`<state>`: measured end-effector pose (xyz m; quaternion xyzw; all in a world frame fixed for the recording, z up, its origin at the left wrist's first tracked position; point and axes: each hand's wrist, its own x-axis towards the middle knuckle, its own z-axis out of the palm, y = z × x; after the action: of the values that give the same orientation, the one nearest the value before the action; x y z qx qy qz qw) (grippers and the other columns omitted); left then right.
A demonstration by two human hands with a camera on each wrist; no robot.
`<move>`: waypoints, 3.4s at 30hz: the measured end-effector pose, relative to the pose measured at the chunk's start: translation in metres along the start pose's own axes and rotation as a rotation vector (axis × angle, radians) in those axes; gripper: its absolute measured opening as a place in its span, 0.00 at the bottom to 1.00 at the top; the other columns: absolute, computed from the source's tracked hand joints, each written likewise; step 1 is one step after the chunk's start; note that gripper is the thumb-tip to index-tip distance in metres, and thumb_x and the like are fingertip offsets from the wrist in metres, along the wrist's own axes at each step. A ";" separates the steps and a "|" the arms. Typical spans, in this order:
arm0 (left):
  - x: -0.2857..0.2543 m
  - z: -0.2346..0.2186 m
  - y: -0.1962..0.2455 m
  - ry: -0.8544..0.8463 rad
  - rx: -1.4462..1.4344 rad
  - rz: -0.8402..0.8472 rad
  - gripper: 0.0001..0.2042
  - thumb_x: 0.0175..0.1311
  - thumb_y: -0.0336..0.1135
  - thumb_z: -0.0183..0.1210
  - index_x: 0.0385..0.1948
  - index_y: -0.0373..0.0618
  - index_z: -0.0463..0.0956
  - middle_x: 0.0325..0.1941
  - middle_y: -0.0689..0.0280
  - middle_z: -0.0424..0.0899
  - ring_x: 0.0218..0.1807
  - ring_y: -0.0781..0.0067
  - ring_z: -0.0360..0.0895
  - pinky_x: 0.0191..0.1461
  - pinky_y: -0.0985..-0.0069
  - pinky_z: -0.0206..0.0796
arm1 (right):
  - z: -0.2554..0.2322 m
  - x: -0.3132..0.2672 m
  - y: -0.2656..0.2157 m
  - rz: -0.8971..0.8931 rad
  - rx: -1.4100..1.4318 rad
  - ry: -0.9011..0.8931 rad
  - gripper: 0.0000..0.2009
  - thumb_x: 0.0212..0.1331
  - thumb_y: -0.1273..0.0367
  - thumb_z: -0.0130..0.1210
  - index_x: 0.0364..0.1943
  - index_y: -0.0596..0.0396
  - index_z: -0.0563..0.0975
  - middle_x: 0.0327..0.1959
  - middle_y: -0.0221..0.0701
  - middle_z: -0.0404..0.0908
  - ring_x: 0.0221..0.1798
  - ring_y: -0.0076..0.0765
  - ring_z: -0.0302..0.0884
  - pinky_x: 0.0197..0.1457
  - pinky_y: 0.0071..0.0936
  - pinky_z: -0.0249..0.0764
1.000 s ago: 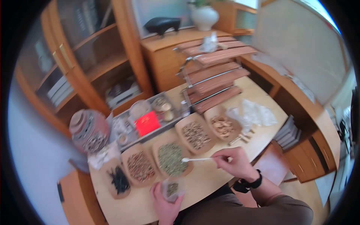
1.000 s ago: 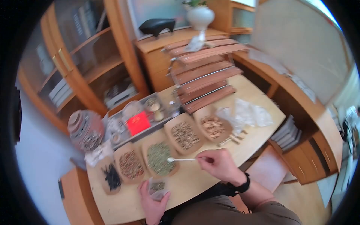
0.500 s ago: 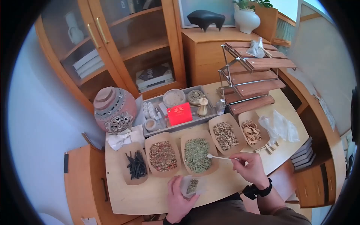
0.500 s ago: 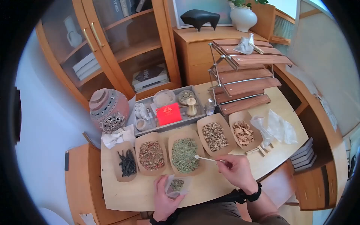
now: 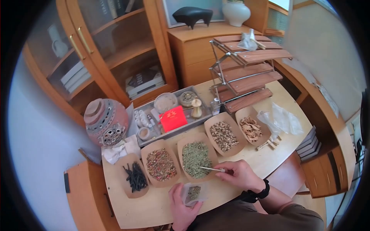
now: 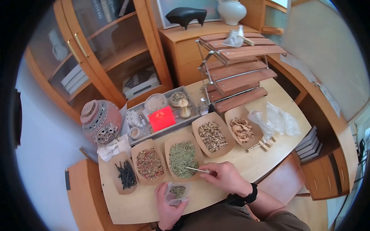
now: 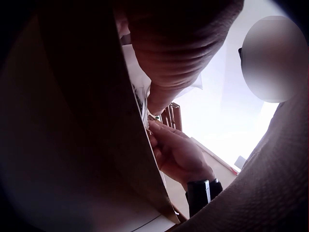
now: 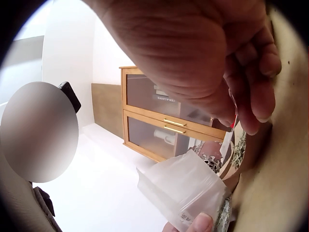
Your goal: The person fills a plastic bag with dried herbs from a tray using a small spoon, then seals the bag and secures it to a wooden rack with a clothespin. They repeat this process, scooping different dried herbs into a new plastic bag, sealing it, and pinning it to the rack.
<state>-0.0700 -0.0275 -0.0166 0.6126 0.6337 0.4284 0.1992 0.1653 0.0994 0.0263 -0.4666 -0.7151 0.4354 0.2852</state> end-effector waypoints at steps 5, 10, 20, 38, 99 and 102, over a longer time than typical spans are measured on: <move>0.000 -0.002 0.001 -0.099 -0.209 -0.157 0.42 0.60 0.38 0.78 0.73 0.37 0.63 0.69 0.48 0.74 0.68 0.50 0.78 0.68 0.60 0.72 | -0.018 -0.008 -0.008 -0.019 -0.072 -0.002 0.18 0.64 0.68 0.70 0.58 0.52 0.85 0.28 0.35 0.88 0.27 0.32 0.86 0.34 0.28 0.81; 0.001 -0.007 0.005 -0.060 -0.145 -0.118 0.40 0.63 0.38 0.77 0.73 0.36 0.64 0.67 0.49 0.76 0.65 0.54 0.81 0.65 0.63 0.75 | -0.030 -0.023 0.002 0.004 -0.026 0.112 0.14 0.66 0.70 0.70 0.54 0.58 0.85 0.25 0.31 0.86 0.25 0.25 0.82 0.32 0.25 0.78; -0.007 0.004 0.004 0.081 -0.238 -0.068 0.31 0.68 0.37 0.72 0.69 0.34 0.70 0.58 0.52 0.82 0.57 0.61 0.85 0.56 0.67 0.78 | -0.058 -0.056 0.088 0.035 0.022 0.525 0.13 0.67 0.71 0.66 0.23 0.61 0.82 0.15 0.24 0.76 0.20 0.15 0.67 0.25 0.23 0.63; -0.001 -0.008 0.005 -0.120 -0.297 -0.076 0.48 0.48 0.35 0.83 0.73 0.42 0.65 0.70 0.56 0.72 0.70 0.60 0.74 0.72 0.63 0.69 | -0.028 -0.061 0.020 -0.467 0.031 0.095 0.06 0.59 0.77 0.67 0.27 0.57 0.82 0.19 0.29 0.77 0.21 0.34 0.74 0.27 0.29 0.65; 0.006 -0.001 0.016 -0.418 -0.214 -0.264 0.09 0.78 0.29 0.59 0.50 0.33 0.85 0.36 0.60 0.90 0.32 0.73 0.87 0.38 0.75 0.77 | 0.021 -0.030 0.046 -0.377 0.400 -0.281 0.10 0.67 0.72 0.68 0.50 0.57 0.87 0.39 0.36 0.85 0.44 0.36 0.85 0.47 0.31 0.79; 0.006 0.009 0.007 -0.361 -0.490 -0.299 0.09 0.77 0.29 0.62 0.49 0.33 0.86 0.33 0.63 0.90 0.28 0.76 0.87 0.33 0.77 0.76 | 0.019 -0.031 0.039 -0.343 0.470 -0.306 0.11 0.67 0.75 0.67 0.51 0.57 0.87 0.37 0.35 0.84 0.38 0.32 0.82 0.42 0.28 0.77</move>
<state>-0.0594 -0.0195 -0.0145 0.5129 0.5490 0.4187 0.5101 0.1791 0.0714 -0.0170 -0.1899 -0.6978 0.5992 0.3436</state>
